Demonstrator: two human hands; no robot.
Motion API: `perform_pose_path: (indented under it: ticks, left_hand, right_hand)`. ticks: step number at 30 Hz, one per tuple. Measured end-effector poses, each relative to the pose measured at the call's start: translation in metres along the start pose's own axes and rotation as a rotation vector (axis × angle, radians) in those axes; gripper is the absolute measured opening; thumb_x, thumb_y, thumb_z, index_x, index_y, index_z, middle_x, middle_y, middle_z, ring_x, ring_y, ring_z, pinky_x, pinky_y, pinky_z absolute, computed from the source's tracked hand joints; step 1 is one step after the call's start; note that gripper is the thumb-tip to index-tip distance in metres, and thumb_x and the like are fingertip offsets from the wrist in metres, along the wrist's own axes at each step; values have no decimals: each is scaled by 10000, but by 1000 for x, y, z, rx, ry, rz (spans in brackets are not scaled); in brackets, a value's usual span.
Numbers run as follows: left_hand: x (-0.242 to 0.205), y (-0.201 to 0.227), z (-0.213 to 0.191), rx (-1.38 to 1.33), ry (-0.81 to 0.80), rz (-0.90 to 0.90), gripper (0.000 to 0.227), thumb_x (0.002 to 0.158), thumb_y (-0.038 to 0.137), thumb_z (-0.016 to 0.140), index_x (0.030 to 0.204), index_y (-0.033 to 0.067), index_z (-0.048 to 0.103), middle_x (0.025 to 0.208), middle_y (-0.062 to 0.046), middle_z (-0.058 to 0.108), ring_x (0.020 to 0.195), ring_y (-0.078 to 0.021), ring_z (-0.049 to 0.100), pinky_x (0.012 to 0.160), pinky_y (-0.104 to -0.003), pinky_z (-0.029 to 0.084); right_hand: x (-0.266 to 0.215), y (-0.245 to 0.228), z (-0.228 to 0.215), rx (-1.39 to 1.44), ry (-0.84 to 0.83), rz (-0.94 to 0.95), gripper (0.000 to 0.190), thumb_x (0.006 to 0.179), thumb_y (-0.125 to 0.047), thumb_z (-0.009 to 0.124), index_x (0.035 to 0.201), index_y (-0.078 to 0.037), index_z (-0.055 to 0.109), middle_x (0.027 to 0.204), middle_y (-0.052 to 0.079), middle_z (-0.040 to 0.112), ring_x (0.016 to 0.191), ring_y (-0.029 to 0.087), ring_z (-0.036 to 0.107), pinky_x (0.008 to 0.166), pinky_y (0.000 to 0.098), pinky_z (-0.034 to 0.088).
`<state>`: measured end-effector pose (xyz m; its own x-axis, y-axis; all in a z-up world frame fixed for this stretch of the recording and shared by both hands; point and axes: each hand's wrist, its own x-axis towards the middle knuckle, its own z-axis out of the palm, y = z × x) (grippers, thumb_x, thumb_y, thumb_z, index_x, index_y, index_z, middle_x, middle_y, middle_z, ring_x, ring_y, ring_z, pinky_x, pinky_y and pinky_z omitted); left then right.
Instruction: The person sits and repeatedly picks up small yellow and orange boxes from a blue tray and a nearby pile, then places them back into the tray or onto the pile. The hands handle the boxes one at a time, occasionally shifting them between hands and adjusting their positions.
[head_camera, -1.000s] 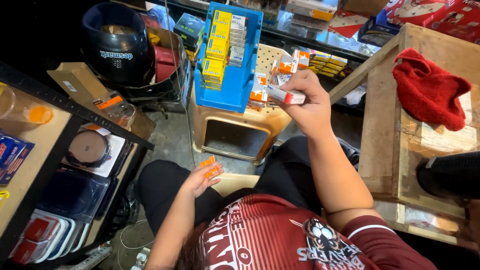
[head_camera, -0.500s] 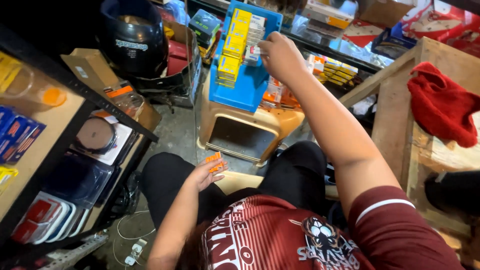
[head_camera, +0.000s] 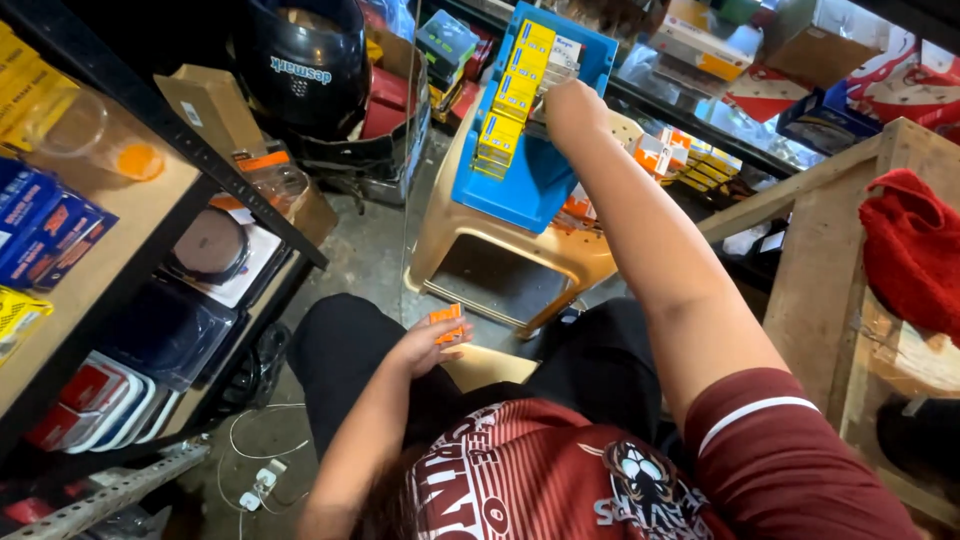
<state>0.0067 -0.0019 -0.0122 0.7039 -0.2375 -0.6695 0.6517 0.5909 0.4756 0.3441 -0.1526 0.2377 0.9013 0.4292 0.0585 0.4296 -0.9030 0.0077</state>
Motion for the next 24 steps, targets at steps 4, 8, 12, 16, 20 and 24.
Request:
perform_pose_path:
  ticks: [4,8,12,16,20,24]
  left_hand:
    - [1,1,1,-7,12,1,398,878,219,736,1204,98,543,1243,-147,696,1155,-291,665,823,-419,517]
    - [2,-1,-1,4,11,-2,390,886,227,726,1208,101,548,1231,-127,702,1147,-274,666,871,-437,498]
    - [1,1,0,-27,1,11,386,875,226,742,1193,102,561,1211,-135,694,1137,-274,669,821,-414,518]
    - [3,-1,-5,10,-3,-7,417,886,242,718,1256,107,580,1256,-124,682,1185,-279,653,868,-450,506]
    - [5,-2,-9,-41,-6,-11,405,899,217,709,1258,100,563,1258,-148,679,1211,-309,652,866,-462,509]
    - [12,-6,-12,-60,-2,-34,386,885,212,716,1234,97,597,1274,-154,678,1259,-327,633,920,-492,487]
  right_hand:
    - [-3,-6,-10,15,-76,16,202,1019,-110,621,1130,1,749,1052,192,723,809,319,726,780,378,602]
    - [-9,-14,-19,94,-100,76,256,1055,-163,574,1237,-30,695,1087,183,709,849,322,727,758,369,592]
    - [-8,-14,-18,65,-87,61,277,1044,-159,609,1302,-63,643,1103,161,717,817,303,742,725,338,602]
    - [7,6,10,-21,-15,-40,199,1030,-115,559,1128,-31,712,1022,192,741,865,343,732,767,426,601]
    - [-6,26,-19,-300,121,-195,185,952,-181,621,968,-144,802,939,115,768,828,311,679,955,485,416]
    - [-64,54,-94,154,385,-160,222,910,-209,718,1053,-63,805,953,128,777,695,378,679,658,463,529]
